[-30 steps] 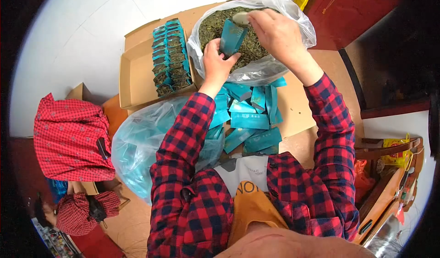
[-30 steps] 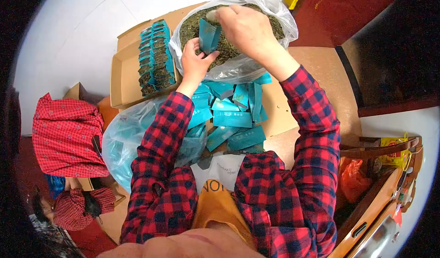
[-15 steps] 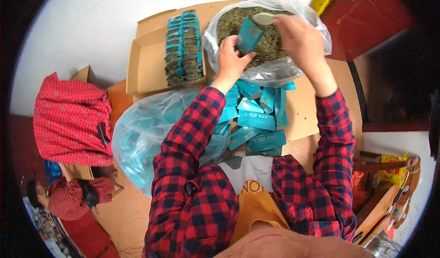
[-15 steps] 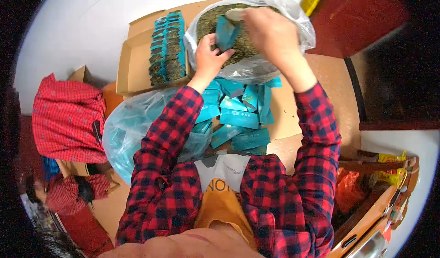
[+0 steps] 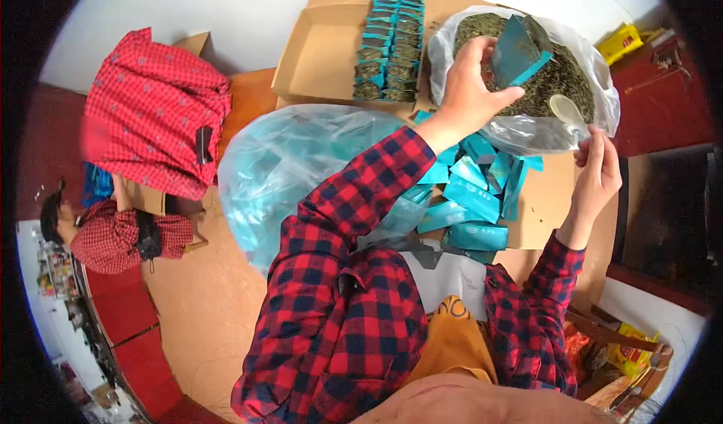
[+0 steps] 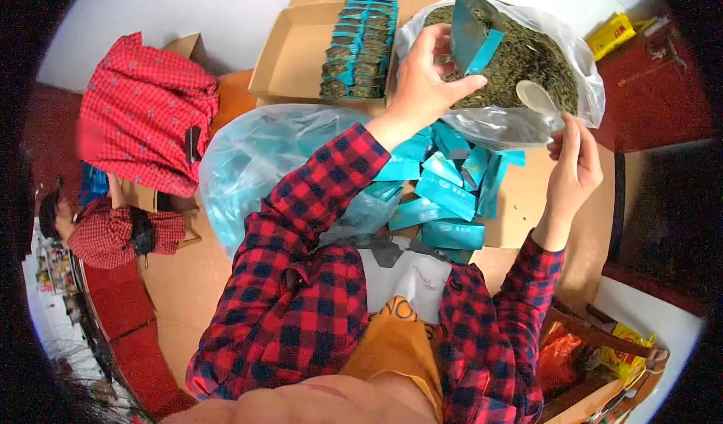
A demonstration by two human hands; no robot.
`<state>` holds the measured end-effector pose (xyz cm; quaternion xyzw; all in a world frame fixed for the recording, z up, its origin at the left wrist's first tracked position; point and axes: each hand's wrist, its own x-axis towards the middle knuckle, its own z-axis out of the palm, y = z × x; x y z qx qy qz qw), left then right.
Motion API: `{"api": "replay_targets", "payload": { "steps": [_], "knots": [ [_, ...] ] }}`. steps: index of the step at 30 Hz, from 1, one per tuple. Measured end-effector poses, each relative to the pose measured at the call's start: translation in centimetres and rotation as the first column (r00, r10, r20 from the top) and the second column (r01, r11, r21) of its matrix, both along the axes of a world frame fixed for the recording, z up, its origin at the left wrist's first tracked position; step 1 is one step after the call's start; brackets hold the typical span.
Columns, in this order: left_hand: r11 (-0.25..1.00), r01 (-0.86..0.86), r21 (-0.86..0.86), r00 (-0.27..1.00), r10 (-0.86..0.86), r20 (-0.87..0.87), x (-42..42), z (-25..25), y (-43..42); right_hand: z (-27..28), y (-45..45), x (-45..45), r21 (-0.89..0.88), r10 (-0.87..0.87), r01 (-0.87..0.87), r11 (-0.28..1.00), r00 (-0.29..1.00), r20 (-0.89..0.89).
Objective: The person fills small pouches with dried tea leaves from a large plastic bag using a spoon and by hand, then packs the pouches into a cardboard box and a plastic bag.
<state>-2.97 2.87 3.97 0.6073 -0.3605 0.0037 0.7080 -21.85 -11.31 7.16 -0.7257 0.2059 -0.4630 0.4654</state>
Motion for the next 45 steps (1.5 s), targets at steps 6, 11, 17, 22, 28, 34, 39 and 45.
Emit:
{"api": "replay_targets", "payload": {
  "steps": [6,11,17,22,28,34,39,45],
  "knots": [
    [0.992,-0.044,0.118,0.995,0.033,0.089,-0.7,1.8,5.5,-3.1,1.7,-1.4,0.126,0.111,-0.102,0.987,0.992,-0.066],
    [0.982,-0.095,0.166,0.990,0.075,0.123,-0.7,1.5,10.3,-5.0,3.4,-1.4,0.228,0.205,-0.172,0.958,0.970,-0.129],
    [0.962,-0.168,0.216,0.985,0.156,0.071,0.8,0.2,13.7,-5.8,4.5,-1.4,0.275,0.290,-0.239,0.931,0.943,-0.162],
    [0.978,-0.178,0.113,0.983,0.181,-0.016,1.1,-0.5,15.0,-6.2,5.0,-1.8,0.297,0.334,-0.275,0.915,0.926,-0.173],
    [0.989,-0.144,0.025,0.979,0.146,-0.140,1.0,-0.8,15.7,-6.6,5.2,-2.2,0.295,0.332,-0.263,0.919,0.918,-0.218],
    [0.937,-0.300,0.177,0.953,0.290,0.083,3.3,-0.8,17.7,-6.7,5.3,-2.6,0.311,0.339,-0.258,0.915,0.910,-0.240],
    [0.919,-0.374,0.124,0.927,0.372,0.041,4.1,-0.9,18.8,-7.9,5.0,-2.5,0.335,0.344,-0.254,0.907,0.907,-0.244],
    [0.952,-0.307,-0.019,0.941,0.300,-0.159,5.3,-1.8,19.1,-8.1,4.7,-2.8,0.344,0.349,-0.261,0.902,0.910,-0.225]
  ]
}}
